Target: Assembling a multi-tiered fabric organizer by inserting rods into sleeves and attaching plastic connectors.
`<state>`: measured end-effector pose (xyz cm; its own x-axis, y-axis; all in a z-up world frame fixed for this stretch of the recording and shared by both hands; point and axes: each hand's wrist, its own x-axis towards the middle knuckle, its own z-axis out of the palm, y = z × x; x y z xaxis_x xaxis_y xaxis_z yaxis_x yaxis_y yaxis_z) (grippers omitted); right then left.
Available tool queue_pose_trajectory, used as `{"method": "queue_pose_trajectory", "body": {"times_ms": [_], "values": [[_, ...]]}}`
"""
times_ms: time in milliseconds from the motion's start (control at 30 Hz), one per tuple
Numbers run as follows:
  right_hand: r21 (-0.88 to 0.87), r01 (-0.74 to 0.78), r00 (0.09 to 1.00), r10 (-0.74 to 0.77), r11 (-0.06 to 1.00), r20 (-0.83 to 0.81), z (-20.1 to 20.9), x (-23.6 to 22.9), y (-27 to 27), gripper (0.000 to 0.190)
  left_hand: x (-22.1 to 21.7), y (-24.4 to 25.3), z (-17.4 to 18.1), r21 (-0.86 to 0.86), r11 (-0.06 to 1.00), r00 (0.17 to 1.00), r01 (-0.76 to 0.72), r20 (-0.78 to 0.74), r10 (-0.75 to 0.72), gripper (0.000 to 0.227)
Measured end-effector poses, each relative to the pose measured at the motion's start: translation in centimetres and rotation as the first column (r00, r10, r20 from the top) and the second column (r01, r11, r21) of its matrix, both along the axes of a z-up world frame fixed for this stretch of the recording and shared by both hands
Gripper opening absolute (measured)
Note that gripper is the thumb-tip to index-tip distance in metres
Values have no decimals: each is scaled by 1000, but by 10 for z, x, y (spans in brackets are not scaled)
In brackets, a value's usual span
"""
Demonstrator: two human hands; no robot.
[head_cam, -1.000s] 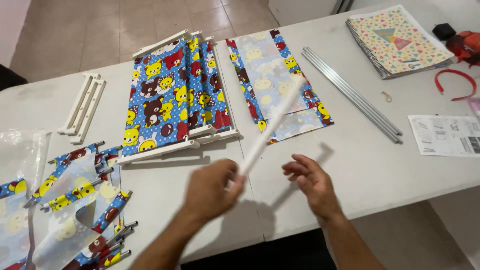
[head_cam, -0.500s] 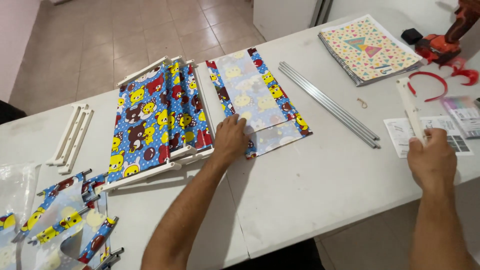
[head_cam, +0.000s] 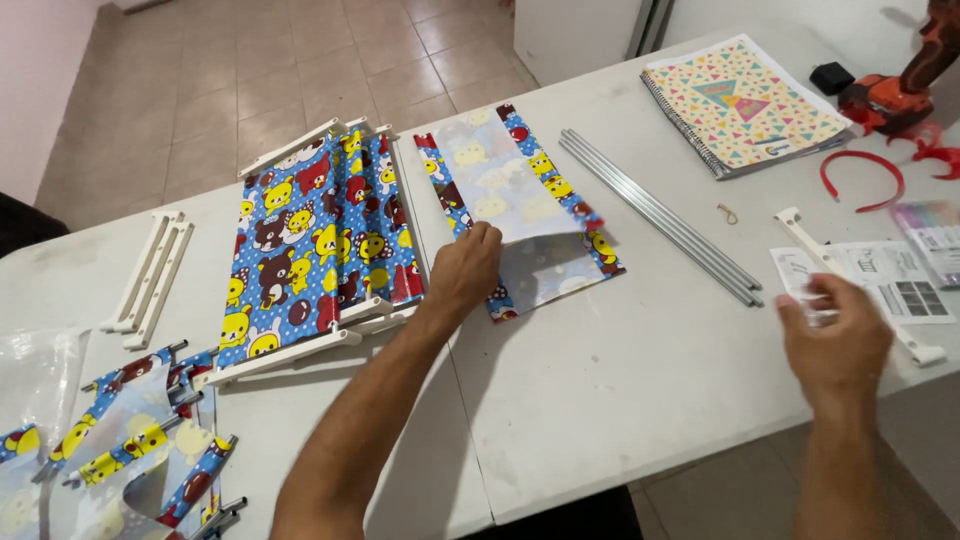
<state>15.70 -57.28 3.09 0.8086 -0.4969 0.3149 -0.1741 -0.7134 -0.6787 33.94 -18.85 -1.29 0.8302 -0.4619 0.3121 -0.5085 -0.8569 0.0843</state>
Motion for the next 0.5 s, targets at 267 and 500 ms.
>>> {"method": "queue_pose_trajectory", "body": {"times_ms": [267, 500], "values": [[775, -528, 821, 445, 347, 359, -78, -43, 93, 98, -214, -69, 27, -278, 946, 948, 168, 309, -78, 4], [422, 38, 962, 81, 906, -260, -24, -91, 77, 54, -293, -42, 11, -539, 791, 922, 290, -64, -381, 31]]}}
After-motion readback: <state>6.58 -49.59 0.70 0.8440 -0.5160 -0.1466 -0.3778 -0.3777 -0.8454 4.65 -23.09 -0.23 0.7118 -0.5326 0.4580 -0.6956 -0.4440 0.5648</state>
